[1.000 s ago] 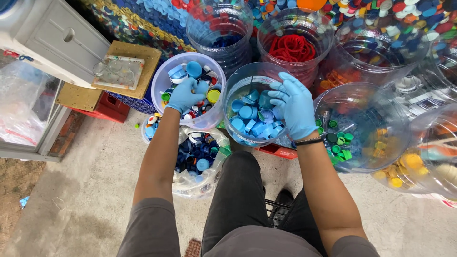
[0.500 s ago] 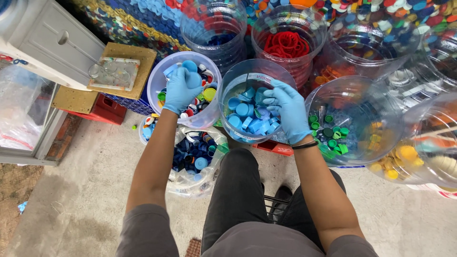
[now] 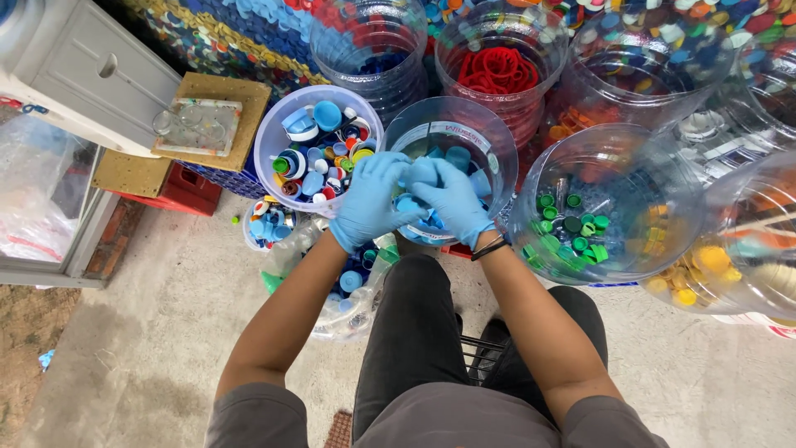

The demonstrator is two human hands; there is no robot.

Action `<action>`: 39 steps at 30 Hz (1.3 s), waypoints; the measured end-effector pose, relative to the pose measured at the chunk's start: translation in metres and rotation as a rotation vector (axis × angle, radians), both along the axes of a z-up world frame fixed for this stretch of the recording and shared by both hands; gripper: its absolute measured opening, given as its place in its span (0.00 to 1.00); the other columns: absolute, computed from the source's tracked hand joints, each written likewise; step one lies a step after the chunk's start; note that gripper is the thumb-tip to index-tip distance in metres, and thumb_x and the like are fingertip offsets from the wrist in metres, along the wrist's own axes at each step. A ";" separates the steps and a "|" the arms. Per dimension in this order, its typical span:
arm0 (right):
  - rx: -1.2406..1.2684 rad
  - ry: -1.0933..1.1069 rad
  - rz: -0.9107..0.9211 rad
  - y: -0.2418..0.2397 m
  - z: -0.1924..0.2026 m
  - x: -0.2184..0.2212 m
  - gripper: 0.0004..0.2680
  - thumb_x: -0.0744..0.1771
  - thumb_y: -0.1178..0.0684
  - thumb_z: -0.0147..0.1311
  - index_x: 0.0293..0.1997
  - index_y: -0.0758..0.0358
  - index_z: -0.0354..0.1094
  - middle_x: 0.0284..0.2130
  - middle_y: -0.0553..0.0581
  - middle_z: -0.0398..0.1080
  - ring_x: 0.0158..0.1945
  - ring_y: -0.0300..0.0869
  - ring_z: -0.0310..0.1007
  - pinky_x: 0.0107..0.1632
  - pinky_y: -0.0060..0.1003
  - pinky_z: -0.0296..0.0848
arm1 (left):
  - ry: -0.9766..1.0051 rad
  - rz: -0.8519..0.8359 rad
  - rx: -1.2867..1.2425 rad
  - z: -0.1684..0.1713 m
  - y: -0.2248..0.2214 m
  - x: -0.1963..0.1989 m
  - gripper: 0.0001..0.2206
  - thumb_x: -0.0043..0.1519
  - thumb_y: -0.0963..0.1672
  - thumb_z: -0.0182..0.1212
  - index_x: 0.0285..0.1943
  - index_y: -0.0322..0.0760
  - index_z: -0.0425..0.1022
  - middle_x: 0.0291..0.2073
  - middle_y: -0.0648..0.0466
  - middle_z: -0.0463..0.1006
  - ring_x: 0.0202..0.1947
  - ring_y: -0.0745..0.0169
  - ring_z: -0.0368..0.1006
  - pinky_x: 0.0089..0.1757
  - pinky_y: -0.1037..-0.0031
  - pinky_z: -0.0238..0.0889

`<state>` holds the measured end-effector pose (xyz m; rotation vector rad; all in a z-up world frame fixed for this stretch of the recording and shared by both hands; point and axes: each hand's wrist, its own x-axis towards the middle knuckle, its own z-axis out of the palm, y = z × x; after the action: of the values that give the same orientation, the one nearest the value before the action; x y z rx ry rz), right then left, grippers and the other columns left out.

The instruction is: The person sorts plastic bottle caps by color, picking them from a mixed white bucket and placing them into clear containers filled with caps of matching colors. The person wears blue gloves and handles the caps one by one or in small handfuls, moving between different colored bins.

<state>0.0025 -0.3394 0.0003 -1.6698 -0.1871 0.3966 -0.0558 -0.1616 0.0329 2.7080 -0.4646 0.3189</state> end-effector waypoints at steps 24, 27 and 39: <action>-0.375 -0.179 0.021 -0.044 0.022 -0.009 0.18 0.69 0.50 0.58 0.68 0.53 0.67 0.55 0.68 0.73 0.63 0.59 0.69 0.61 0.54 0.71 | 0.688 0.697 -0.222 -0.008 0.128 0.011 0.22 0.66 0.52 0.42 0.59 0.36 0.71 0.61 0.40 0.76 0.65 0.41 0.68 0.65 0.56 0.56; -0.354 -0.185 0.017 -0.046 0.021 -0.012 0.17 0.69 0.49 0.58 0.67 0.54 0.68 0.54 0.68 0.74 0.61 0.59 0.71 0.60 0.54 0.72 | 0.572 0.678 0.059 -0.057 0.163 0.028 0.20 0.64 0.52 0.50 0.58 0.34 0.65 0.55 0.35 0.77 0.57 0.34 0.74 0.58 0.50 0.66; -0.110 -0.091 0.018 -0.034 0.032 -0.012 0.14 0.68 0.51 0.60 0.61 0.51 0.74 0.52 0.61 0.76 0.59 0.50 0.74 0.60 0.48 0.73 | 0.028 0.346 0.047 0.036 0.040 0.006 0.25 0.55 0.52 0.69 0.59 0.45 0.70 0.45 0.50 0.78 0.51 0.43 0.75 0.49 0.56 0.70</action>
<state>-0.0096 -0.3730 0.0321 -1.7970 -0.2517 0.3496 -0.0498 -0.1216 0.0686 2.8288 0.0087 0.3644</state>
